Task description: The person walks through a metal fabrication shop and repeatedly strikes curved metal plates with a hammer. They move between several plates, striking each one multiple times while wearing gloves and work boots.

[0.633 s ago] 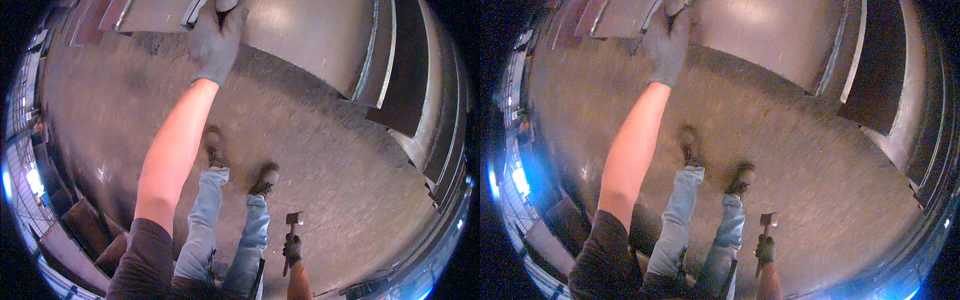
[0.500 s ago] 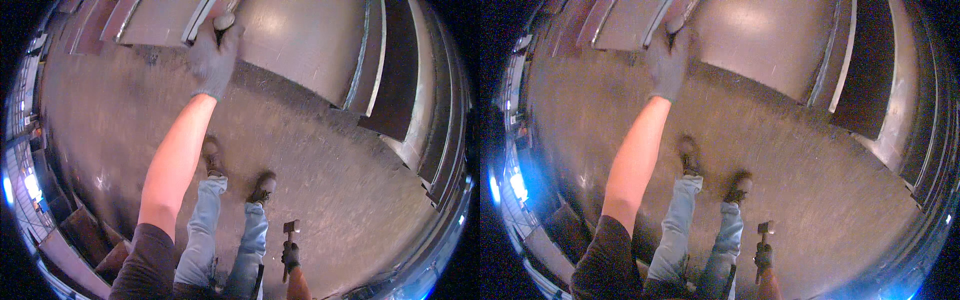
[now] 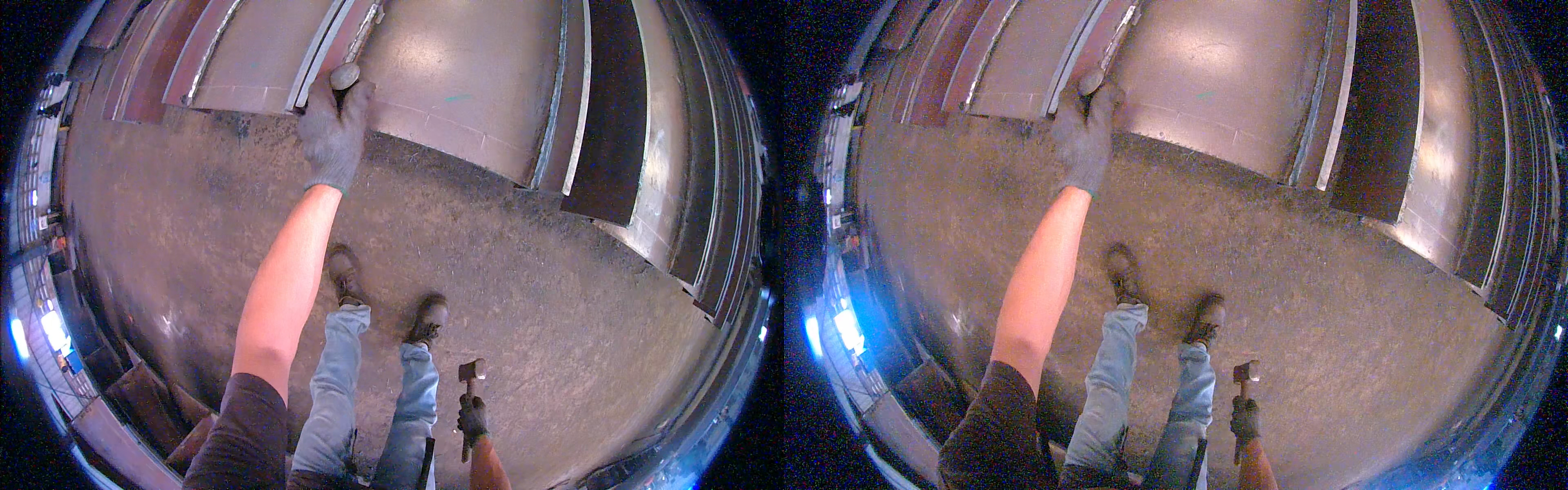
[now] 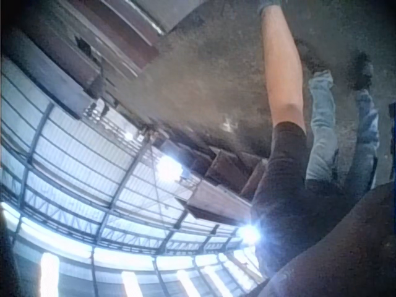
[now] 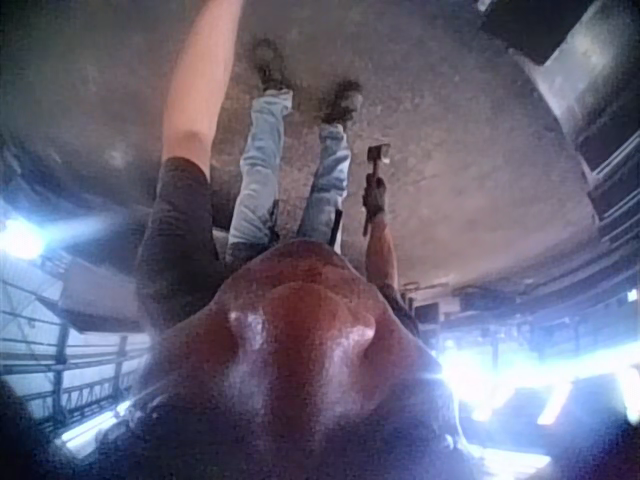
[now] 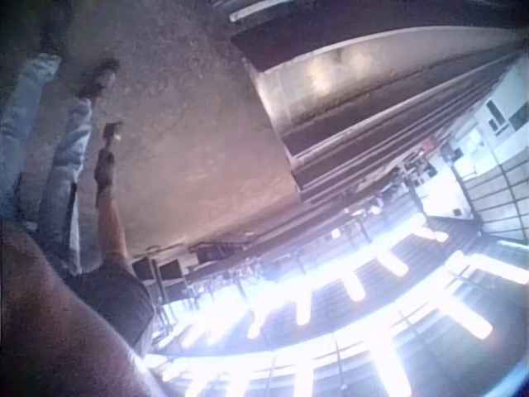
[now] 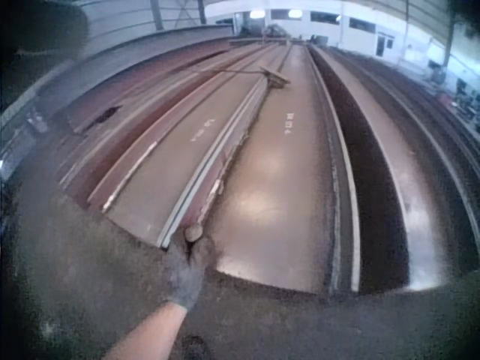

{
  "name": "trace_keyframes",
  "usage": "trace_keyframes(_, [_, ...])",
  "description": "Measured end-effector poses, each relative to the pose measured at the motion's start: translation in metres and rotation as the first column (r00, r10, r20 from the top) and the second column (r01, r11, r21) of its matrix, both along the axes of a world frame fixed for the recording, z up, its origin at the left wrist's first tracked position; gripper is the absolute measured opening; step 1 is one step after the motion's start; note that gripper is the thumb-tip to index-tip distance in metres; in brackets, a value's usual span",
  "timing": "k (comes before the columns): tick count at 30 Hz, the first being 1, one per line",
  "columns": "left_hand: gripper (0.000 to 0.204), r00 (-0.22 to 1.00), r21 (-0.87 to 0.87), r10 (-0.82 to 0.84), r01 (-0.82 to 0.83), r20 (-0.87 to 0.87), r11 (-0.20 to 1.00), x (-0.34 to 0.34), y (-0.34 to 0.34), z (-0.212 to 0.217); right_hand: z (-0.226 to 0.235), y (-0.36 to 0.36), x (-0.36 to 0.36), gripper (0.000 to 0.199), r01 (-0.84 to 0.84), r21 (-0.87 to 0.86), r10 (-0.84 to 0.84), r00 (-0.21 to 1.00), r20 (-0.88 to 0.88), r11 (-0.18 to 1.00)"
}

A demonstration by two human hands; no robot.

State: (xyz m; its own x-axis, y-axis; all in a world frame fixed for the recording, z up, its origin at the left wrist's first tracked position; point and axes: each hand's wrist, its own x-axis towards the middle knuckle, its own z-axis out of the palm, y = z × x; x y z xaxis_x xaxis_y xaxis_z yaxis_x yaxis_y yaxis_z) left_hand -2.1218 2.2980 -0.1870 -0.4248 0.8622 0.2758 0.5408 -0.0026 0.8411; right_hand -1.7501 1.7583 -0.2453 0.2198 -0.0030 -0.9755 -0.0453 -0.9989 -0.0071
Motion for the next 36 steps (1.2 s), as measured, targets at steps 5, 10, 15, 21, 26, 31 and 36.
trace_keyframes(5, [0.048,0.999,-0.013,0.006,-0.006,0.042,1.000,0.002,-0.002,0.009,-0.008,0.002,-0.010,0.032,-0.252,0.103,0.243,0.966,0.089,0.962])
trace_keyframes(10, [0.048,0.999,-0.129,-0.040,0.041,0.011,0.991,0.014,-0.006,0.024,-0.009,0.025,-0.006,0.038,-0.464,0.315,0.418,0.885,0.203,0.828])
trace_keyframes(15, [0.054,0.990,-0.107,-0.086,0.075,-0.110,0.991,-0.007,-0.010,0.026,0.095,0.258,-0.103,0.029,-0.679,0.575,0.552,0.723,0.414,0.457])
trace_keyframes(21, [0.057,0.994,-0.159,-0.106,0.100,-0.029,0.982,-0.013,-0.010,0.020,0.192,0.443,-0.175,0.024,-0.465,0.885,0.234,0.863,0.447,0.029])
trace_keyframes(26, [0.050,0.997,0.020,-0.054,0.055,-0.057,0.998,-0.014,-0.004,0.001,0.161,0.503,-0.199,0.029,-0.857,0.403,0.279,0.322,0.905,-0.320])
trace_keyframes(31, [0.051,0.985,-0.339,-0.126,0.159,0.120,0.927,-0.012,-0.024,0.037,0.179,0.426,-0.174,0.029,-0.465,0.717,0.449,0.862,0.234,0.519])
trace_keyframes(36, [0.049,0.957,-0.254,-0.173,0.231,0.231,0.939,-0.005,-0.101,0.023,0.143,0.258,-0.097,0.036,-0.379,0.352,0.333,0.925,0.186,0.856])
